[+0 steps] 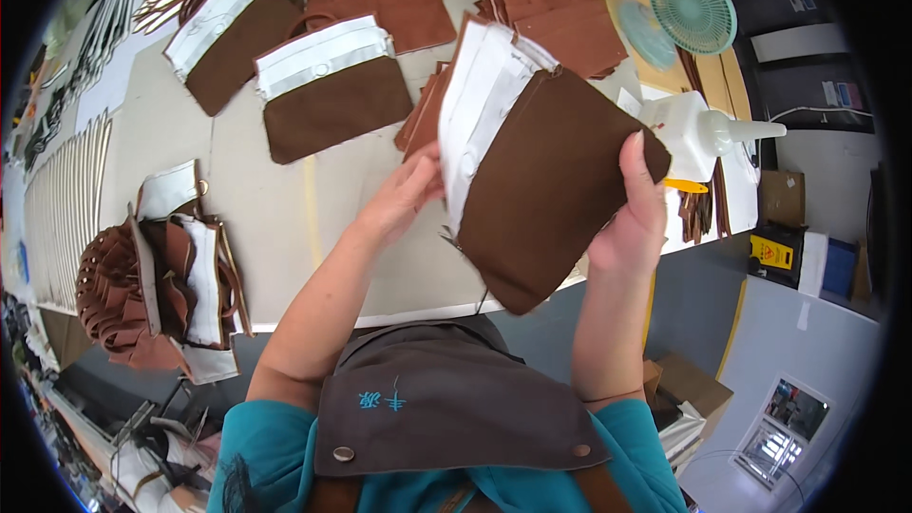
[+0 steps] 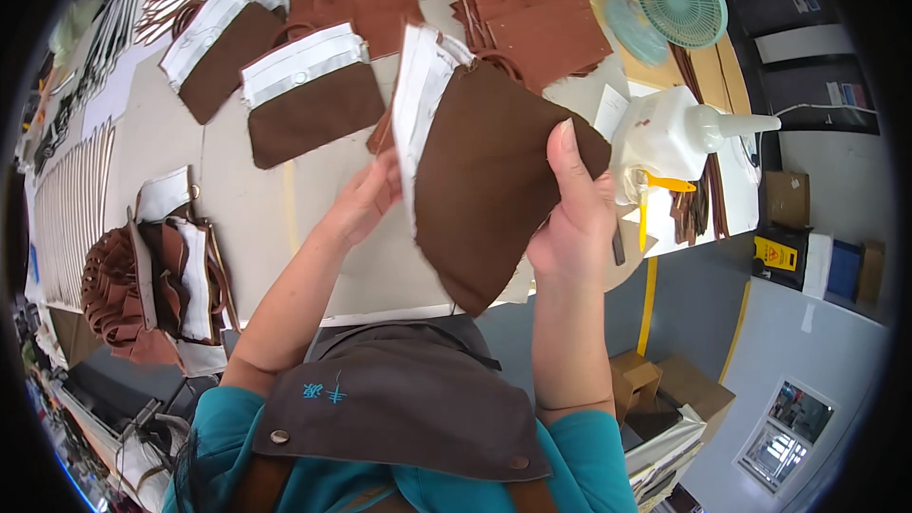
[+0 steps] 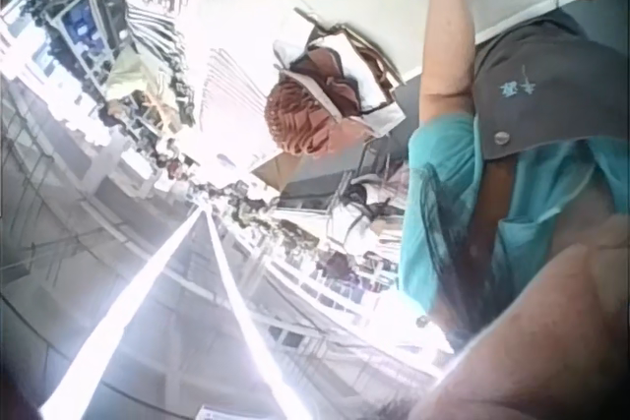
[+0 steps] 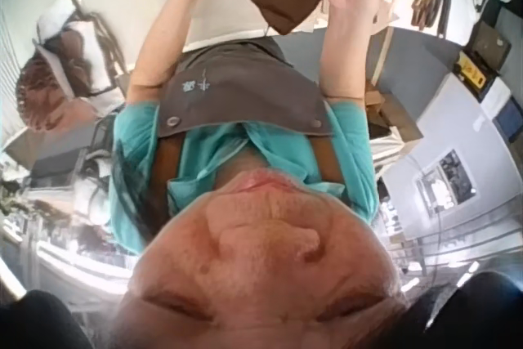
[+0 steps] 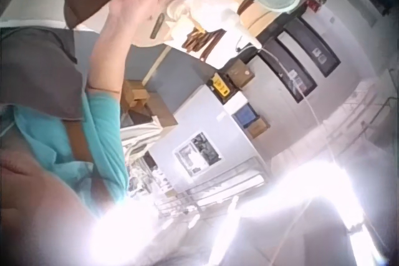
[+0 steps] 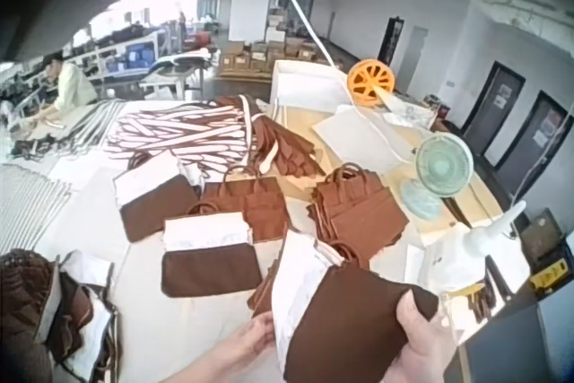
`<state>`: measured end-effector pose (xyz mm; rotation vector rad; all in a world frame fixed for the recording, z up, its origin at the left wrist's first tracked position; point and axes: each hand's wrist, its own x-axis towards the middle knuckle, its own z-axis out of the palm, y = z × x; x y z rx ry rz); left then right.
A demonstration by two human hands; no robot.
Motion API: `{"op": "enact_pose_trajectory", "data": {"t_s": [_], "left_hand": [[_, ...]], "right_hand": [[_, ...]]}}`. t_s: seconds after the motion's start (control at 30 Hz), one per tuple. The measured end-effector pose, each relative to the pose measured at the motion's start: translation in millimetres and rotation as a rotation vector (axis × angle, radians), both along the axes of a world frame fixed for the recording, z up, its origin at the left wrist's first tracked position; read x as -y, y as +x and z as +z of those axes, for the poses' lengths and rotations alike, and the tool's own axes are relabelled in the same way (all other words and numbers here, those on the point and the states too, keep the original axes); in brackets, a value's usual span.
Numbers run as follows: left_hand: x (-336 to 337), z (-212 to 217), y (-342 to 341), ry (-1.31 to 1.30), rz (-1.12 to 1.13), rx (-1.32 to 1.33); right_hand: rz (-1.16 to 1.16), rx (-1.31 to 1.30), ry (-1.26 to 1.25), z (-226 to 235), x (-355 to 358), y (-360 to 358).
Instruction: The person assembles brown leather handbags at a workbench. They use scissors to trim excess material from the bag handles and a yellow tool to apply adhesive to the edges of the bag components. The person handles multiple bag parts and tools throughout the process.
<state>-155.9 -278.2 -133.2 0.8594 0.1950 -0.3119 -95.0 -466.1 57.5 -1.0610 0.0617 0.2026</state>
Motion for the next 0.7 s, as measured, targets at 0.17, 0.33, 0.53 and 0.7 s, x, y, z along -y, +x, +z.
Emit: {"op": "enact_pose_trajectory", "data": {"t_s": [0.17,0.33,0.53,0.7], "left_hand": [[-43,5,-66,-0.290,0.137,-0.205],[-108,32,-83,0.030,0.184,-0.174],[-148,47,-84,0.323,-0.128,-0.179],[-155,51,-51,0.474,-0.354,-0.238]], "right_hand": [[0.079,-0.133,0.098,-40,-8,-33],[0.279,-0.234,0.104,-99,14,-76],[0.471,-0.286,-0.163,-116,4,-115],[0.447,-0.327,-0.312,-144,-3,-116]]}}
